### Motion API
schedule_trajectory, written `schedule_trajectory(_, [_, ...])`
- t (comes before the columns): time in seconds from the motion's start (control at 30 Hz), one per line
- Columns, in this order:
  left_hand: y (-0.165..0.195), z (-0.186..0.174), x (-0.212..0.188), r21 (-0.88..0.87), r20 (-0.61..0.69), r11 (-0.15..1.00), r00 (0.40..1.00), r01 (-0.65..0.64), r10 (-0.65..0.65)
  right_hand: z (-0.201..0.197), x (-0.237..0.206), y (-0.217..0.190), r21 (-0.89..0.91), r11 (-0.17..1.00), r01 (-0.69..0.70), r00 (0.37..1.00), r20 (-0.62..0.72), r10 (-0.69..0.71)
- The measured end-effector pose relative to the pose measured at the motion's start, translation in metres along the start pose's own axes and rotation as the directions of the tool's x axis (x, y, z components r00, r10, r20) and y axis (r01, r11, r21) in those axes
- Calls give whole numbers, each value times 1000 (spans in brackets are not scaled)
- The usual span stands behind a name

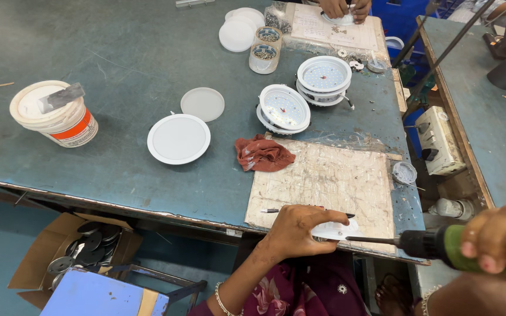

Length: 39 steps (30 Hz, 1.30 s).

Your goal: The person assembles LED light fixtures at a workbench. They place metal brackets onto circular LED modules, secure them with screws using a power drill, and stack completed units. The person also wipes the LED modules with a cloth during the process.

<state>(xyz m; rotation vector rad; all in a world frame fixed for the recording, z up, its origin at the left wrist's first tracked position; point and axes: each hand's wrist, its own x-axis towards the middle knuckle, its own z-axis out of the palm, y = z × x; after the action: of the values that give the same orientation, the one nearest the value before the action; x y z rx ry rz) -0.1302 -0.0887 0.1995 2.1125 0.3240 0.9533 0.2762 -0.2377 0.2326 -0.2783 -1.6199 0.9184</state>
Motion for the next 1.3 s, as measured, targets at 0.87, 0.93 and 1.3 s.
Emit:
schedule_trajectory(0.87, [0,5,0,53,-11,998,1000,27,-26,149,80,21,-82,994,70,755,-647,-106])
schedule_trajectory(0.93, [0,6,0,59,-35,998,999,-3,5,151,81,26,-116,991,66,752,-647,-126])
schedule_trajectory(1.3, [2,6,2,40,-78,998,995,58,-55,139,55,42,-259,966,-6,801,-579,-151])
